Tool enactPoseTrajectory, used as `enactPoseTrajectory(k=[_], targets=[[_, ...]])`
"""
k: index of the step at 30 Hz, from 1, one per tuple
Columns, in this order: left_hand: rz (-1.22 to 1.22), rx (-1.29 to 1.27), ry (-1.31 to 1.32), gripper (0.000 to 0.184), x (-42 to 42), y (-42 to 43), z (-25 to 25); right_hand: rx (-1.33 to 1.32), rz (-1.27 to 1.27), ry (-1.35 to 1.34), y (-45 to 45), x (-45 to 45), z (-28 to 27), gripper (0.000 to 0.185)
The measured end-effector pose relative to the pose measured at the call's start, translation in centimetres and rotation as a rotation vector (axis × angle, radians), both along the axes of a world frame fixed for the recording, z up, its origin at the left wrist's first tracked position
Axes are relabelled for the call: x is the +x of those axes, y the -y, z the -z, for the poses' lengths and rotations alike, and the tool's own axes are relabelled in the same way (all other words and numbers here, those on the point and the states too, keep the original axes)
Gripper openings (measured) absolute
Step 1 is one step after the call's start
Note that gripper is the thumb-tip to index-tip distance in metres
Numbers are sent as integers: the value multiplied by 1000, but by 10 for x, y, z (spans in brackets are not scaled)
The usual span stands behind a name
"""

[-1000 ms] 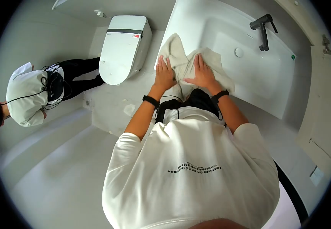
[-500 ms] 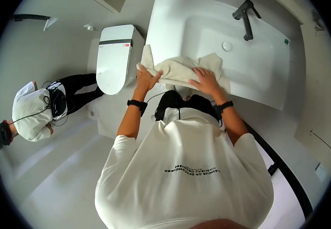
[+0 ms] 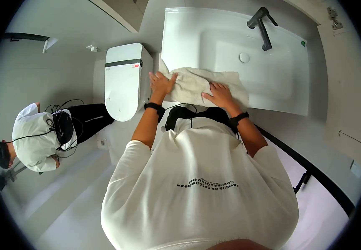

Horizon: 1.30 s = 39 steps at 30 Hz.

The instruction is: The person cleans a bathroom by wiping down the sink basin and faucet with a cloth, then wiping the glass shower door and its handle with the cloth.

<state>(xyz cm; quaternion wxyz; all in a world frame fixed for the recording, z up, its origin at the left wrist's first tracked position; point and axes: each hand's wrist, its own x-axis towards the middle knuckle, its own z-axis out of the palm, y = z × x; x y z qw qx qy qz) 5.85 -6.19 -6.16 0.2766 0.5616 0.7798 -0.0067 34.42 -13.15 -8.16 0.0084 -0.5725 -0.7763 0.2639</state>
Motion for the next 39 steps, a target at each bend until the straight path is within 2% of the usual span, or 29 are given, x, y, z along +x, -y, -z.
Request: enactPoseTrajectory(k=[2, 5, 8, 11, 14, 17, 20, 23, 27, 30, 33, 36, 39], targets=[[59, 68, 4, 113, 3, -21, 6, -146, 4, -8, -17, -11, 3, 87], [180, 318, 83, 107, -3, -56, 31, -217, 140, -50, -31, -32, 20, 95], [361, 372, 23, 100, -7, -86, 39, -183, 194, -76, -38, -44, 37, 99], [391, 231, 6, 97, -11, -91, 21, -256, 205, -78, -41, -51, 18, 94], [542, 259, -57, 96, -27, -75, 21, -266, 65, -22, -34, -44, -4, 81], [674, 266, 29, 96, -53, -55, 25, -98, 149, -13, -8, -46, -17, 68], [853, 134, 127, 98, -68, -34, 9, 159, 223, -16, 20, -45, -20, 65], [947, 70, 113, 101, -68, -14, 2, 231, 260, 60, 34, -46, -24, 66], [997, 12, 103, 115, -58, -30, 5, 276, 257, 65, 32, -48, -21, 76], [940, 64, 137, 122, -41, -57, 28, 149, 223, 69, 8, -46, -17, 82], [873, -20, 99, 126, -14, -107, 35, 100, 184, 34, -13, -49, -10, 84], [758, -51, 28, 139, 12, -156, 39, 103, 170, 23, -20, -50, -9, 77], [524, 35, -53, 147, 39, -213, 48, 30, 324, 27, -30, -60, 19, 71]])
